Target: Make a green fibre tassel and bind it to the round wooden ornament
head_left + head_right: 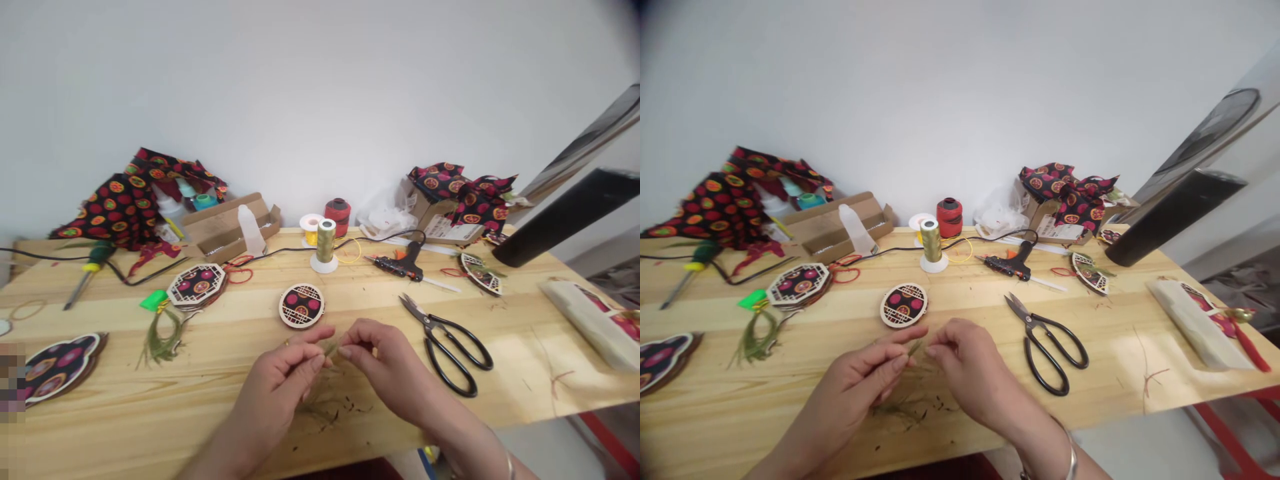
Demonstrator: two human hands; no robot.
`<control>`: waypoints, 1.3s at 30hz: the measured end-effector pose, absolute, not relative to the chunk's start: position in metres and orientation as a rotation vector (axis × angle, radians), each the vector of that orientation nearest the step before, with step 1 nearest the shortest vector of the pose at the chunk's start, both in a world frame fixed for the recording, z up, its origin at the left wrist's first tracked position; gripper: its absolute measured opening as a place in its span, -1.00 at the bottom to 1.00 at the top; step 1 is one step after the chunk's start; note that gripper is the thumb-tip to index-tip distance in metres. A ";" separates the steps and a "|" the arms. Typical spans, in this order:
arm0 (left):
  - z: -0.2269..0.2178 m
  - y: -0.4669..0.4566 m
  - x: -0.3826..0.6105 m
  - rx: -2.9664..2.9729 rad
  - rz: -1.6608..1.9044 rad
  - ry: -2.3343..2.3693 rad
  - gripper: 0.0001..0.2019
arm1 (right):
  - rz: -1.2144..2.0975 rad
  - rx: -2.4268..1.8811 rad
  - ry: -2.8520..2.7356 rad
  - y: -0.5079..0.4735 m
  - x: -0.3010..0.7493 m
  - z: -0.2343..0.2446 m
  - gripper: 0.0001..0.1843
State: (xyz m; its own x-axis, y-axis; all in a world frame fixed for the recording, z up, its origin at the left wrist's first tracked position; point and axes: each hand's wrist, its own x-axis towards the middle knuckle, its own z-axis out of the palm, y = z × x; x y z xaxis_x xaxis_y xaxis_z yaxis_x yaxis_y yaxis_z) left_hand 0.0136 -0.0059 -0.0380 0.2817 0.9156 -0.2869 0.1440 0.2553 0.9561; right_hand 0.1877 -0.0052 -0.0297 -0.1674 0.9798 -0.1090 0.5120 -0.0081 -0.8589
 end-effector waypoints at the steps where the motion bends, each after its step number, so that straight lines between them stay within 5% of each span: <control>1: -0.038 -0.006 0.014 1.209 0.725 1.186 -0.78 | 1.193 -1.524 -1.645 -0.004 0.187 -0.028 -0.86; 7: -0.046 -0.009 0.015 1.073 0.731 1.164 -0.74 | 1.498 -1.336 -1.338 -0.004 0.182 -0.026 -0.87; 28: -0.043 -0.011 0.018 0.758 0.900 1.052 -0.82 | 1.595 -1.138 -0.884 -0.004 0.169 -0.034 -0.86; 39: -0.040 -0.008 0.022 0.676 0.971 1.076 -0.85 | 1.143 -1.162 -1.366 -0.003 0.169 -0.031 -0.90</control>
State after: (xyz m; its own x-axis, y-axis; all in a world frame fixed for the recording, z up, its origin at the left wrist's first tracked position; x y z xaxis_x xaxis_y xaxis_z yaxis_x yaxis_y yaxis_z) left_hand 0.0216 -0.0080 -0.0403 0.1553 0.8992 -0.4090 -0.3145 0.4375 0.8424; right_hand 0.1695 -0.0029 -0.0307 -0.0714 0.9927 0.0969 0.0801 0.1026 -0.9915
